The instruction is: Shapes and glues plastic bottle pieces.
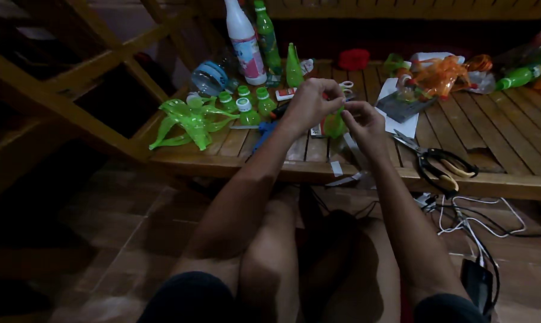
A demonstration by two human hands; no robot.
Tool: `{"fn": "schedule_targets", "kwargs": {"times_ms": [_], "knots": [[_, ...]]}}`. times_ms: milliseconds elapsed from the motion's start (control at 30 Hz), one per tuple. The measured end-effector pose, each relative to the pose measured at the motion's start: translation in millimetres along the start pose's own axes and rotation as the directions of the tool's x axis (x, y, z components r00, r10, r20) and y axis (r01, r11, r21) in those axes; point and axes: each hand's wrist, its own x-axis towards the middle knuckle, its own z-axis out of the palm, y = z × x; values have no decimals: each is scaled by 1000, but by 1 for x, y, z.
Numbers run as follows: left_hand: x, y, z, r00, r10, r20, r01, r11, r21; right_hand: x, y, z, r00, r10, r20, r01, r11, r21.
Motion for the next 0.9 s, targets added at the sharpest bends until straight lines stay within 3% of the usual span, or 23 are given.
{"fn": "schedule_targets", "kwargs": {"times_ms": [367,900], "knots": [[-1,-4,3,997,70,-17,-70,998,10,3,-9,-1,989,147,20,-148,986,71],[-3,-2,9,987,141,-83,-138,990,38,1,-12,-1,988,149,35,-152,976,156]]}}
